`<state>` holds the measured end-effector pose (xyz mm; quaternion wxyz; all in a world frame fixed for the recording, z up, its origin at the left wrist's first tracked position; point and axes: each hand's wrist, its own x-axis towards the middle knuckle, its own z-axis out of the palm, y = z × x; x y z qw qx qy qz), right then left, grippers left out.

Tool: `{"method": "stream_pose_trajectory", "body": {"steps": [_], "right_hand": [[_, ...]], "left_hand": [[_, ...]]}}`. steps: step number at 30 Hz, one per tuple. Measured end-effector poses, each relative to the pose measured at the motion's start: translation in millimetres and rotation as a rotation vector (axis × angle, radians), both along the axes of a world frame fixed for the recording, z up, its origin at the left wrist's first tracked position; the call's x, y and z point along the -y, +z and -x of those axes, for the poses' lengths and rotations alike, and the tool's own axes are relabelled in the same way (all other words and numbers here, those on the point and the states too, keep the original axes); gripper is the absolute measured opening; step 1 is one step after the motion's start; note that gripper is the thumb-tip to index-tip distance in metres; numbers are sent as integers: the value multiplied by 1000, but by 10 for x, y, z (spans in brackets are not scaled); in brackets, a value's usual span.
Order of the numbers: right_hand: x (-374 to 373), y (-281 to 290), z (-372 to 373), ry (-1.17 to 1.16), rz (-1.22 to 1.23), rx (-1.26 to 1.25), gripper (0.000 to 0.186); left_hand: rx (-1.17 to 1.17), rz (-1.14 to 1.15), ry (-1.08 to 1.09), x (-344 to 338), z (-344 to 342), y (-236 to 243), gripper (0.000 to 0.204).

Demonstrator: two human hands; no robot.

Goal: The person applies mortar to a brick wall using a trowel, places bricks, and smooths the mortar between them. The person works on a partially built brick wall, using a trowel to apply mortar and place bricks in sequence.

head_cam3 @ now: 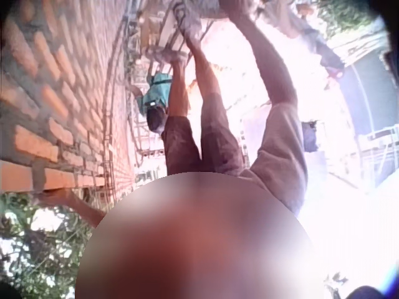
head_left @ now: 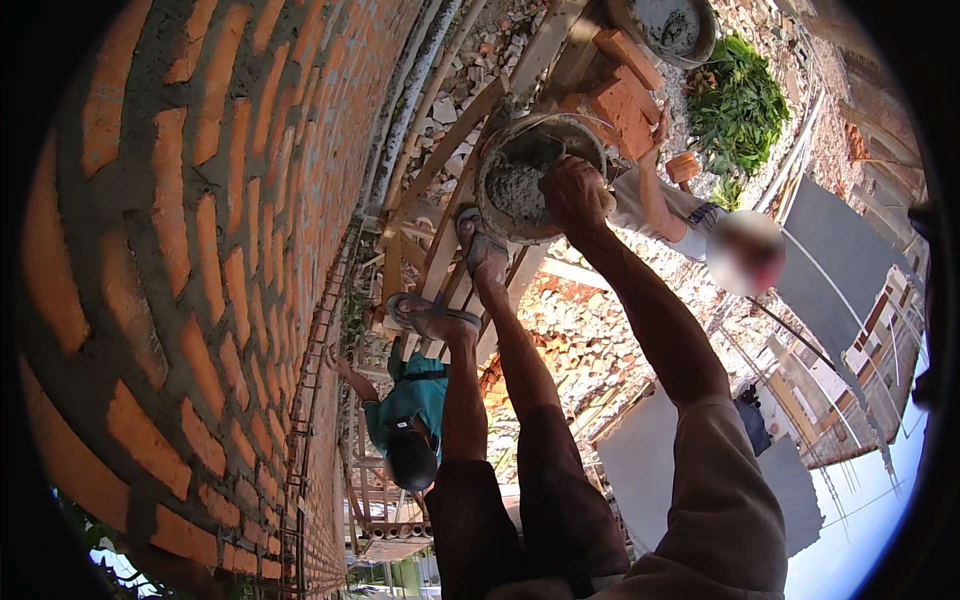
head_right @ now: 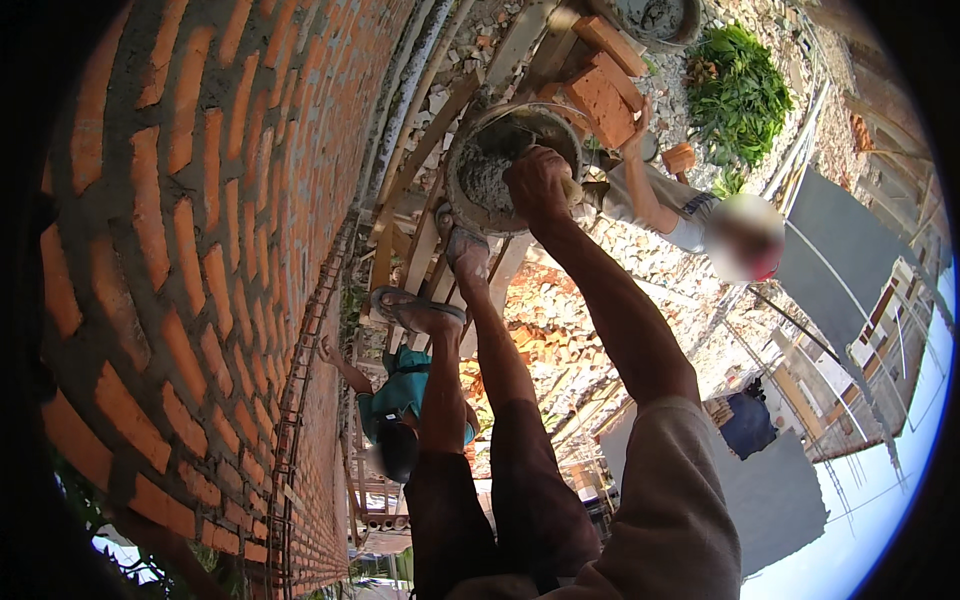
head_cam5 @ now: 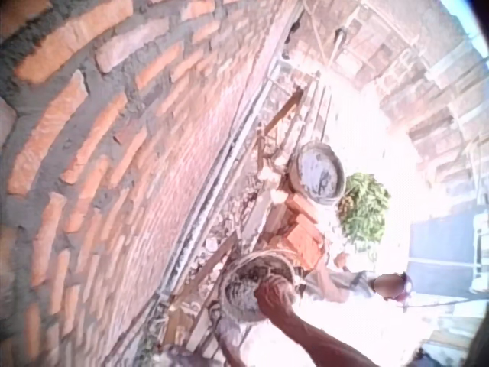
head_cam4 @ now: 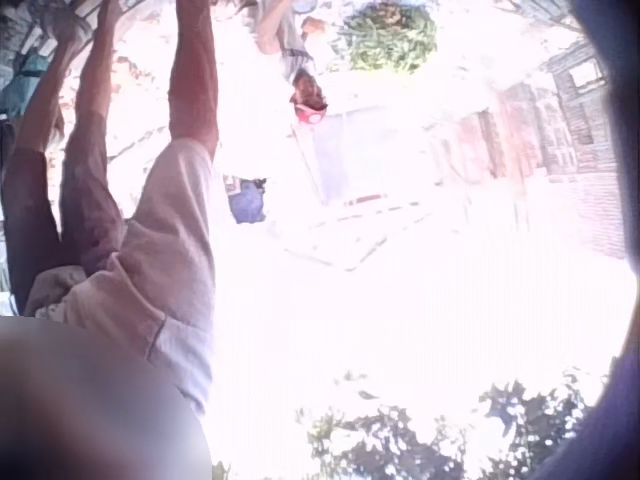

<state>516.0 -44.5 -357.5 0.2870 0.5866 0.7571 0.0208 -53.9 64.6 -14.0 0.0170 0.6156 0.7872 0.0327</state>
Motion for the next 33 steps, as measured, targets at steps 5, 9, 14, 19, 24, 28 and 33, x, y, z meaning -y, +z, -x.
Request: {"method": "stream_pose_trajectory", "body": {"steps": [5,9,14,19,24,28,33], "right_hand": [[466,94,305,16,244,144,29],[875,82,-150,-389,-64,-377,37],[953,-601,-101,-662,149,-666,25],[1113,-855,2,-984,153,-1255,14],[1081,-795,129,-773,-27,-1252,31],[946,-740,274,-1240,251,-1312,35],[818,-502,303,-1543,354,-1472,35]], "left_hand": [[-9,5,-21,-18,17,37,61],[11,-13,2,13,31,14,60],[10,-13,-13,-5,41,4,59],[7,5,-25,-38,44,30,58],[15,-15,-29,-42,35,47,57],[17,4,-40,-43,33,52,56],[27,2,-57,-26,38,88,55]]}}
